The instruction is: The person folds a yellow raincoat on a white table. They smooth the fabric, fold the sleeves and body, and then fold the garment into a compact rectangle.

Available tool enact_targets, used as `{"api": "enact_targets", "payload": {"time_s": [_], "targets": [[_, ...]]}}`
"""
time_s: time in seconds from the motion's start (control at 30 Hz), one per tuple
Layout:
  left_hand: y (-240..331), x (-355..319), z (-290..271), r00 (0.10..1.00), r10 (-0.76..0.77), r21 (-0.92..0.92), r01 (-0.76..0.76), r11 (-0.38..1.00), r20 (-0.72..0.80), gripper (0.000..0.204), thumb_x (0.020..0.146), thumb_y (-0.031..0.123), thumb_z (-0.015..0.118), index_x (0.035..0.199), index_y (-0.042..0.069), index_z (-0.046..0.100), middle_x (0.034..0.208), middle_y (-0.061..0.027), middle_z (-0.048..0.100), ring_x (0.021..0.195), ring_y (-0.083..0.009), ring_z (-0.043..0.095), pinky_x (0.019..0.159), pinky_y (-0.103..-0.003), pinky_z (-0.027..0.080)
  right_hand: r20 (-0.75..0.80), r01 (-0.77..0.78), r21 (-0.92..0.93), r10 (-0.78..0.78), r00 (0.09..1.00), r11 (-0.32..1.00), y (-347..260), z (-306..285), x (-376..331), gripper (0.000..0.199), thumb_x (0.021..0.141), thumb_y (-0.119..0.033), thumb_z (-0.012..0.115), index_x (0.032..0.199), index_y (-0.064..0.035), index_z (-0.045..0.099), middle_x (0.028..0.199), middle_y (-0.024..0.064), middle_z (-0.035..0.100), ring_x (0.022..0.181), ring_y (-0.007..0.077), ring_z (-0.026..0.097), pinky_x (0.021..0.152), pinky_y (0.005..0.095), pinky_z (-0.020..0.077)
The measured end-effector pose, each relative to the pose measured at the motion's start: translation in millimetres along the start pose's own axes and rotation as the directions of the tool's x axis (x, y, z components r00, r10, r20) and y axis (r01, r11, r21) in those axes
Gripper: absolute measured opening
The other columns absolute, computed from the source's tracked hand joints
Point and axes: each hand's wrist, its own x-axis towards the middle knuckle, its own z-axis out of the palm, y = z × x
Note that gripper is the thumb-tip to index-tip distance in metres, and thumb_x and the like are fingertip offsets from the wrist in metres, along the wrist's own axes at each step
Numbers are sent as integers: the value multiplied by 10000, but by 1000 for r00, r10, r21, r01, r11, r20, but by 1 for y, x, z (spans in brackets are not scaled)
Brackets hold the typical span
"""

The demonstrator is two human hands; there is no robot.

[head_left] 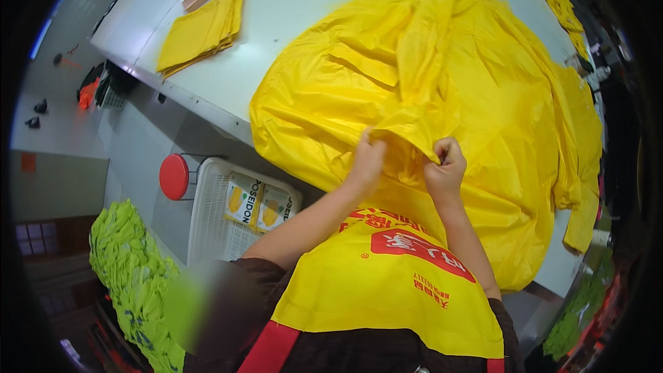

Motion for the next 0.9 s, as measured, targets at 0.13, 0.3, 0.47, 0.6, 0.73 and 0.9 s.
{"api": "enact_targets", "payload": {"time_s": [0.13, 0.3, 0.47, 0.6, 0.73, 0.9], "targets": [[-4, -35, -8, 923, -43, 210, -41, 977, 381, 288, 757, 42, 593, 1014, 46, 464, 861, -2, 521, 745, -88, 503, 651, -220, 414, -195, 82, 115, -58, 979, 990, 16, 6, 7, 261, 660, 127, 533, 730, -89, 406, 668, -25, 356, 600, 76, 341, 535, 215, 299], [3, -34, -36, 893, 199, 656, -433, 618, 403, 143, 711, 40, 650, 781, 36, 525, 707, -12, 488, 655, -110, 480, 593, -239, 395, -281, -158, 507, 335, 899, 848, 21, 0, 29, 255, 670, 90, 543, 711, -99, 377, 686, -29, 359, 624, 82, 338, 571, 209, 303], [45, 20, -75, 877, 410, 401, -291, 868, -250, 176, 761, -57, 506, 678, 77, 428, 594, 7, 420, 570, -72, 413, 509, -221, 348, 298, 231, 10, -223, 928, 973, 0, 34, -33, 241, 683, 0, 636, 676, -78, 409, 608, 2, 358, 519, 114, 333, 470, 247, 298], [38, 25, -71, 833, 493, 337, -402, 851, -251, 191, 759, -63, 494, 666, 80, 408, 592, 25, 374, 580, -61, 357, 498, -232, 314, 545, 99, -13, -76, 835, 995, -10, 62, -51, 260, 647, -116, 720, 668, -69, 466, 584, 50, 447, 493, 149, 410, 462, 269, 351], [27, -24, -91, 810, 540, 821, -459, 339, 229, 143, 726, -2, 546, 682, 38, 416, 565, -38, 373, 539, -162, 378, 502, -271, 334, 193, 188, -165, -155, 969, 968, 40, 20, 26, 140, 677, 76, 483, 675, -54, 432, 583, 15, 348, 541, 121, 327, 484, 256, 287], [54, -55, -61, 930, 206, 707, -364, 606, 303, 176, 768, 98, 638, 801, 50, 472, 619, 17, 431, 548, -104, 435, 487, -267, 360, 9, 263, 17, -264, 965, 965, 18, -10, 83, 189, 687, 143, 405, 719, -41, 432, 698, -9, 382, 637, 90, 335, 570, 221, 294]]}}
